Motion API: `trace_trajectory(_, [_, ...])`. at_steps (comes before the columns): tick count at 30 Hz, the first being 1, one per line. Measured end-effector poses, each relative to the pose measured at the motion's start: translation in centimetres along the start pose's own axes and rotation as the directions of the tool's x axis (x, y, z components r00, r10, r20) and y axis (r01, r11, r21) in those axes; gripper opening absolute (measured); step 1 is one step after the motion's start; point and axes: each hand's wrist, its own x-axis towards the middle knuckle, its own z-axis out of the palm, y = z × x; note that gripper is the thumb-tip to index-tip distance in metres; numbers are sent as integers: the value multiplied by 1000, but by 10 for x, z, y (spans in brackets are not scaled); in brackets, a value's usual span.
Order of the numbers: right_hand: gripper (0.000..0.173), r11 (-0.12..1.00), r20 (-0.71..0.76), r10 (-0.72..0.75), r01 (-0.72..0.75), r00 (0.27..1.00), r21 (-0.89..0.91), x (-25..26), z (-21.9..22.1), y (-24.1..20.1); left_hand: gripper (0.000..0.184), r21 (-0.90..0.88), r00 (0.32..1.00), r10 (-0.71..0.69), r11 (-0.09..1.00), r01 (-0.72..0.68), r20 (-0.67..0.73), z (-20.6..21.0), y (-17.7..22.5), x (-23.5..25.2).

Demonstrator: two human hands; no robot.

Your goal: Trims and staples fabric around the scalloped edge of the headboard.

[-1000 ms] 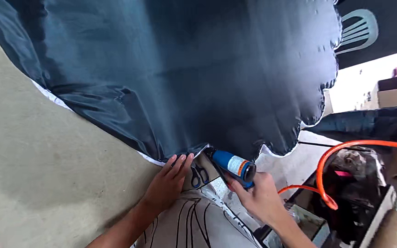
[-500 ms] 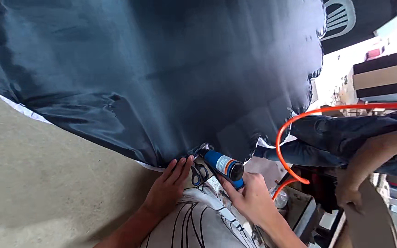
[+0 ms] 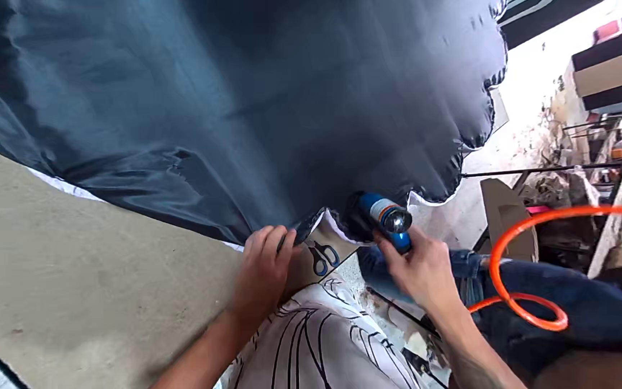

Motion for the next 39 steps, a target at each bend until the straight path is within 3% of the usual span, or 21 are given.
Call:
trace_trajectory(6, [37,959,77,269,-275,960,72,-2,-9,15,24,69,998,61,996,-62,9,2,-11,-1])
trace_trajectory(10, [36,856,215,384,-434,898,283,-21,-3,9,19,72,970,221,974,-214,-106,9,-18,1])
trace_trajectory(12, [35,825,282,399,-476,872,304,-29,-2,2,20,53,939,329,944,-325,-101,6,-26,6])
trace_trajectory(16, [30,883,325,263,-362,908,297,-46,-2,-12,23,63,909,414,907,-416,50,-6,-31,11])
trace_trajectory(20, [29,919,218,129,-200,967,340,-67,11,-31,32,159,926,327,920,-357,188,-4,-26,-9])
trace_trajectory(24, [25,953,94,88,-112,992,282,-82,38,-53,50,328,895,248,866,-377,371,-3,-16,-34])
trace_trajectory(26, [25,956,71,93,-109,993,273,-88,49,-60,45,305,918,219,896,-324,332,0,-14,-43])
trace_trajectory(28, [26,947,73,108,-125,992,297,-92,56,-63,37,245,959,202,937,-249,201,4,-14,-39])
trace_trajectory(31, [33,942,109,178,-201,978,270,-100,47,-63,31,155,992,125,980,-126,16,0,-9,-6])
trace_trajectory(33, [32,952,71,179,-191,981,240,-101,40,-58,35,150,997,81,985,-82,10,-2,-8,16])
trace_trajectory(35, [32,958,25,166,-167,986,231,-96,36,-51,31,135,992,120,983,-125,48,-2,-14,29])
trace_trajectory(39, [31,967,-12,169,-163,986,196,-94,28,-45,19,144,926,372,915,-376,58,-1,-21,35])
